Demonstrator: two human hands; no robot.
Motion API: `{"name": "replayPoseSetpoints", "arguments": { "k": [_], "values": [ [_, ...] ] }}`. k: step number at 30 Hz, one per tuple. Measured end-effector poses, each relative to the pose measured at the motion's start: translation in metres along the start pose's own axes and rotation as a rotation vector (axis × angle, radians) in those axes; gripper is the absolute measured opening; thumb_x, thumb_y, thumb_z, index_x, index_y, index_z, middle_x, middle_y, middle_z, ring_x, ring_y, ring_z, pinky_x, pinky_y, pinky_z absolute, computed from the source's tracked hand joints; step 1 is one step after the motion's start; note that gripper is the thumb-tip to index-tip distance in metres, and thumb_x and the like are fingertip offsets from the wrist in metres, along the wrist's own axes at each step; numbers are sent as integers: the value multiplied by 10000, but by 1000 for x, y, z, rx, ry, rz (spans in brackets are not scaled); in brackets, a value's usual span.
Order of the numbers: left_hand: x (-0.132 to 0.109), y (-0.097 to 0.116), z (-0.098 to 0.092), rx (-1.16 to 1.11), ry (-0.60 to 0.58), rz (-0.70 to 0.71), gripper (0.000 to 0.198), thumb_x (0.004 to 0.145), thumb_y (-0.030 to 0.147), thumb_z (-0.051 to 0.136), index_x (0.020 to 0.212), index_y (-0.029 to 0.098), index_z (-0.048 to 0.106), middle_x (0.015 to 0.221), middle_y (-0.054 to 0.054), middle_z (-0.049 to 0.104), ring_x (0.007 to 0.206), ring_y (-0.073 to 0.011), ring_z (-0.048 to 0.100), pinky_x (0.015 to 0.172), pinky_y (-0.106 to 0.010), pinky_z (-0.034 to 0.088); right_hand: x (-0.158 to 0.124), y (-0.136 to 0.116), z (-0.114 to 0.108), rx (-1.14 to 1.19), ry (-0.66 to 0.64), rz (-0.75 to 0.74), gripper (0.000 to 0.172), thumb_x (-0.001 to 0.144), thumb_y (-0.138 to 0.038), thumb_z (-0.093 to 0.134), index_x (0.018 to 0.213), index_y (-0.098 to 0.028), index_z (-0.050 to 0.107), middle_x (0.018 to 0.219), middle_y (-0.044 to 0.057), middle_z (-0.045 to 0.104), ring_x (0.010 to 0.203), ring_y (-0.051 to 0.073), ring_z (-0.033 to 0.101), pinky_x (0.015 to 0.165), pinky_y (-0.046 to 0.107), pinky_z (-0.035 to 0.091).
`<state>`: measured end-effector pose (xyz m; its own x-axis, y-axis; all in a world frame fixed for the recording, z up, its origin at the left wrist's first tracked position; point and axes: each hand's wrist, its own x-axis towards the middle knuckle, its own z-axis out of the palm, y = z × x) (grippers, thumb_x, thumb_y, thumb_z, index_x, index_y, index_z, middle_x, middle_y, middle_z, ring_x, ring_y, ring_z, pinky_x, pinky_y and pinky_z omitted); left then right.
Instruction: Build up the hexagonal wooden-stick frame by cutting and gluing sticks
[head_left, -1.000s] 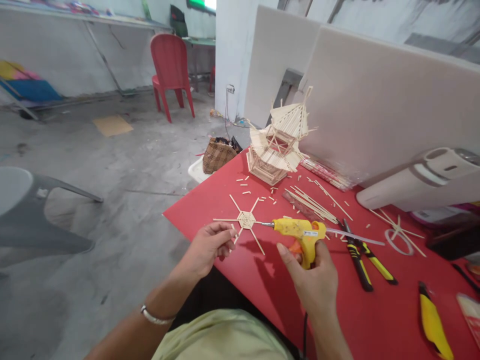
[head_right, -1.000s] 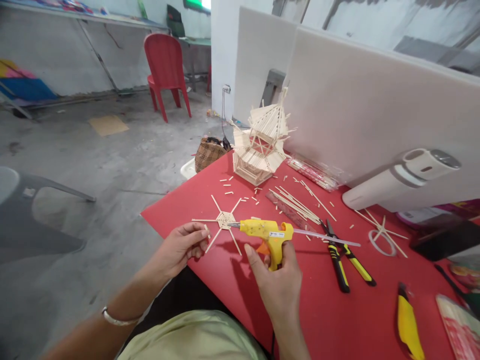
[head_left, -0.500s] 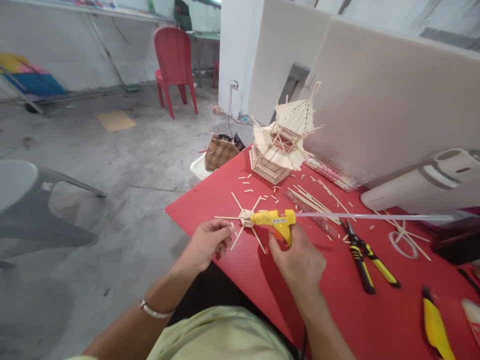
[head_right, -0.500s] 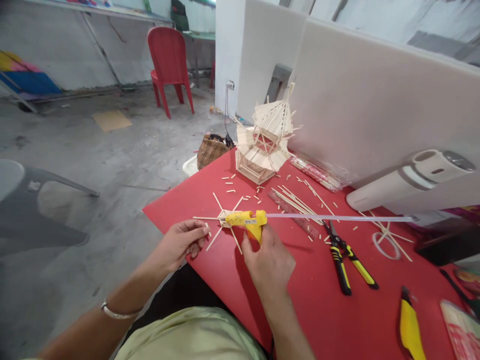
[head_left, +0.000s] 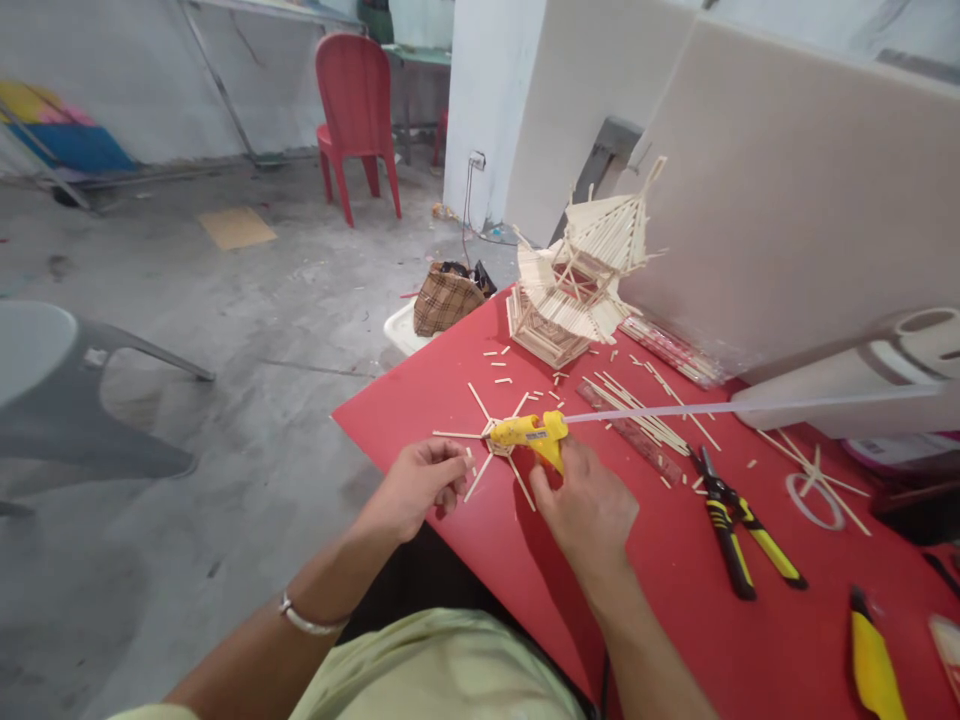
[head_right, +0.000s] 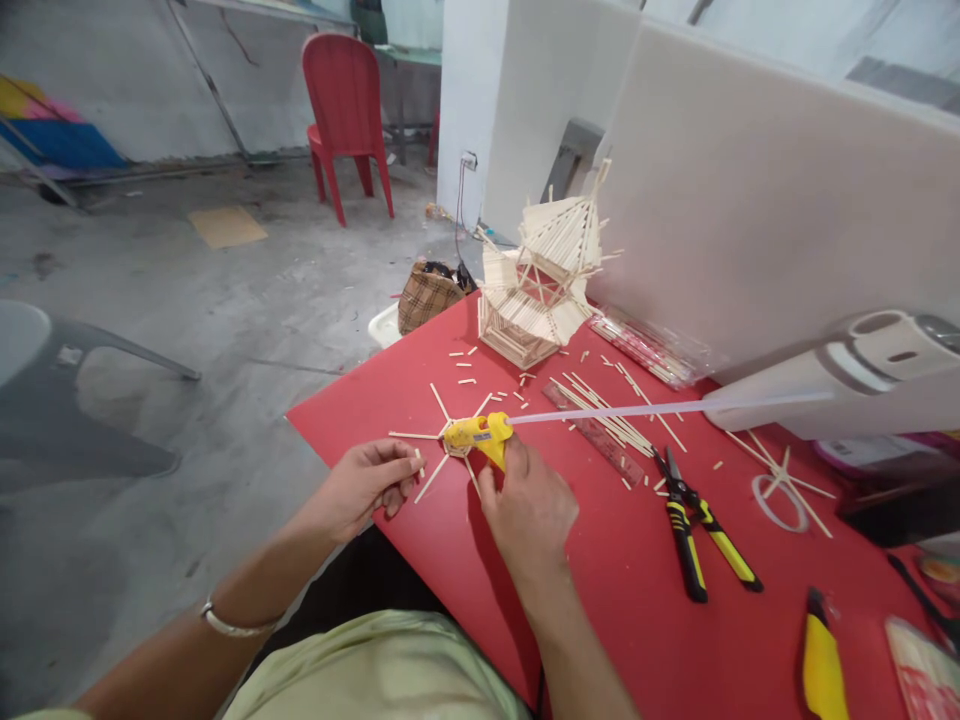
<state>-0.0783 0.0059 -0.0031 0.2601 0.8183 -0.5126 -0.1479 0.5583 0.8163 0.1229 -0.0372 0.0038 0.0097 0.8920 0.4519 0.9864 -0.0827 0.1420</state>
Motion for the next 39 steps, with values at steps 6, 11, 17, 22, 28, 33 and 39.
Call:
{"name": "replayPoseSetpoints", "arguments": {
  "k": [6,11,17,22,28,33,39],
  "values": [
    [2,-2,-2,-5,-17,1,282,662,363,769,709,156,583,486,32,578,340,-60,447,336,-167,351,0,1,2,-16,4,-11,334,890,-354,533,1138,-142,607,837,42,695,607,152,562,589,287,322],
    [3,-4,-3,1,-27,5,275,671,358,764,711,156,582,495,27,586,347,-59,451,341,-166,350,0,0,4,-19,9,-13,328,897,-357,521,1127,-141,611,815,42,684,599,151,551,580,287,308],
    [3,-5,-3,-2,-31,10,265,675,353,757,698,157,580,498,30,577,357,-60,453,346,-167,352,-1,0,4,-16,27,-19,312,892,-348,525,1116,-146,606,818,33,688,598,154,554,591,288,320],
    [5,-5,-4,-1,-24,4,253,672,341,755,707,160,581,504,28,583,360,-61,451,349,-170,351,-1,0,3,-6,29,-22,305,898,-343,524,1113,-144,608,805,31,684,597,155,551,587,291,313],
    [4,-5,-3,-2,-23,3,265,666,348,765,709,159,585,510,28,586,361,-60,452,351,-173,350,0,-1,2,-11,53,-29,285,906,-335,508,1089,-144,613,772,26,670,589,155,544,582,288,310],
    [3,-5,-4,8,-24,5,266,672,352,762,701,159,581,508,28,584,360,-59,450,354,-174,353,0,-1,2,-16,67,-45,272,902,-325,511,1071,-138,612,760,22,662,595,154,549,575,290,313],
    [3,-4,-3,6,-31,2,275,673,359,767,711,160,582,518,28,586,368,-58,455,357,-171,350,-1,-1,2,-22,72,-56,253,891,-307,526,1061,-141,612,777,30,674,599,153,553,586,291,327]
  ]
}}
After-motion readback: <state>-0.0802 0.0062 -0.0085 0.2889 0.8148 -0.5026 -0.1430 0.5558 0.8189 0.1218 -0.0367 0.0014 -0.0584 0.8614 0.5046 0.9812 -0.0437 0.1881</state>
